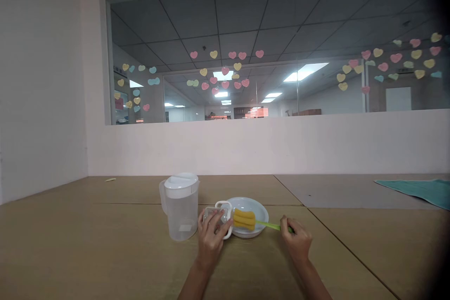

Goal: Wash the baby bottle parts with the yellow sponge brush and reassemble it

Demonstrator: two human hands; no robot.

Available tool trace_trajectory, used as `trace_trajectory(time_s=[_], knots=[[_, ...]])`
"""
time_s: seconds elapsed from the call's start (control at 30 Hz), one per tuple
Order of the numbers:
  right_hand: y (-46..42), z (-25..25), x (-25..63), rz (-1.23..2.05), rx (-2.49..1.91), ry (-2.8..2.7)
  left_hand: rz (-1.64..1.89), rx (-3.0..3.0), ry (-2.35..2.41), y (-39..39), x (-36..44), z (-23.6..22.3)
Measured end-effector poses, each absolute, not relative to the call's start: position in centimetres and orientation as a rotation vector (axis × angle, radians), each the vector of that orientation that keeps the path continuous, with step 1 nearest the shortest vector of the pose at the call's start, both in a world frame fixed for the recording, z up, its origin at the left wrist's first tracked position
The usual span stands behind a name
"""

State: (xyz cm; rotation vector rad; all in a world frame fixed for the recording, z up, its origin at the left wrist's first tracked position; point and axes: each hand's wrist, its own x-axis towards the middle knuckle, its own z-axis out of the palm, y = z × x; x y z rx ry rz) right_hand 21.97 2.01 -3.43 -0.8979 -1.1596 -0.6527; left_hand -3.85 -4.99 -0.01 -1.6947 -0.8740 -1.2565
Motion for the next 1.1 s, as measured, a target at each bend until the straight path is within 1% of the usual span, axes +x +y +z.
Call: trace_trajectory(time_s=[0.13,1.1], knots=[[1.88,-3.43,21.79,-0.672,-0.857,-1.223,-1.262,-1.686,-0.888,-5.28,-3.61,0.11],[2.19,-3.64,21.84,-0.695,-0.915,-1.161,-1.257,-1.684,-0.883,-5.17,-3.6,0.02]])
